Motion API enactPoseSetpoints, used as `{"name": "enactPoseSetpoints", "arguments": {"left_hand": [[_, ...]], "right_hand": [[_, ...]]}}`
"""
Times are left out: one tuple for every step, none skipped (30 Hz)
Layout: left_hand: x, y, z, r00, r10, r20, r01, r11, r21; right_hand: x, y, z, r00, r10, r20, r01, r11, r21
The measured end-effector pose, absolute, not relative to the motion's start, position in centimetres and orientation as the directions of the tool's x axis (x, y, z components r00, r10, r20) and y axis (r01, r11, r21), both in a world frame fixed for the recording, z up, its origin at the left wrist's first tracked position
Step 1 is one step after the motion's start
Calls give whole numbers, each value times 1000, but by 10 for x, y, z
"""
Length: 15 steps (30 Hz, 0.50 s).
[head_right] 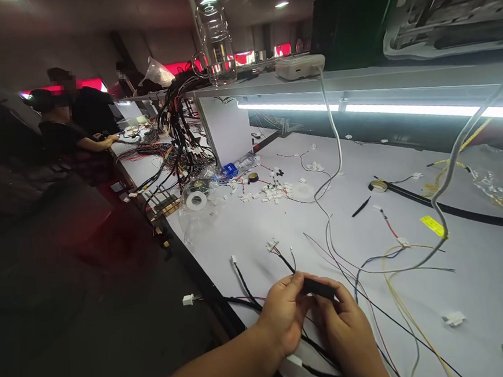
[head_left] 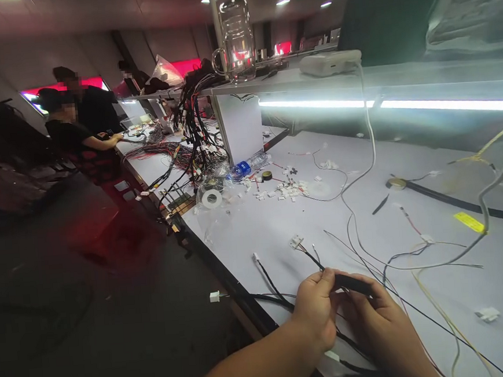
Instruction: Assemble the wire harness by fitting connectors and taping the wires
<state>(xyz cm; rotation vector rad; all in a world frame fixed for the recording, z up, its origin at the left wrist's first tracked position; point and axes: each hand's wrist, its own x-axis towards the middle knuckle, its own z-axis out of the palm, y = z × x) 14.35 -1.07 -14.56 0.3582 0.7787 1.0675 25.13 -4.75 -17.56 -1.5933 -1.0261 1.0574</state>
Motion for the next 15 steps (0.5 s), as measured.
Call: {"name": "enactPoseSetpoints", "arguments": {"left_hand": [[143,-11,-146,256,884,-392,-640,459,617],[142,-11,-147,259,883,-392,-634,461,621],[142,-11,-148,262,882,-391,-628,464,625],[142,-11,-149,265,882,-389,-625,464,628],[142,-11,-149,265,883,-387,-623,463,631],[143,-11,-150,261,885,-386,-621,460,635],[143,-12,-150,260,884,-389,-614,462,640],[143,-12,-149,261,881,-396,-603,469,646],[143,-13,-148,259,880,-397,-585,470,661],[142,-13,-146,254,886,-389,-558,462,689],[141,-13,-143,249,899,-360,-516,438,737],[138,-12,-139,250,920,-301,-455,386,802],[135,-11,-135,261,941,-214,-386,305,871],[131,-9,-130,289,951,-113,-313,205,927],[127,-6,-125,338,941,-16,-239,103,966]], "right_hand": [[251,-48,-178,275,942,-192,111,-229,-967],[250,-48,-181,272,941,-199,80,-229,-970],[250,-48,-182,273,942,-197,55,-220,-974],[250,-48,-183,281,941,-188,38,-207,-978],[250,-48,-184,288,941,-179,32,-196,-980],[250,-49,-184,293,941,-167,34,-185,-982],[250,-49,-183,292,943,-158,37,-176,-984],[250,-49,-182,292,943,-158,25,-173,-985],[250,-49,-180,288,942,-171,-11,-176,-984],[250,-48,-178,287,937,-199,-75,-185,-980],[250,-48,-175,284,928,-241,-167,-199,-966],[250,-47,-172,268,918,-293,-272,-220,-937],[250,-45,-169,236,907,-348,-374,-246,-894],[250,-44,-166,189,899,-394,-454,-276,-847],[251,-43,-163,131,896,-425,-504,-309,-807]]}}
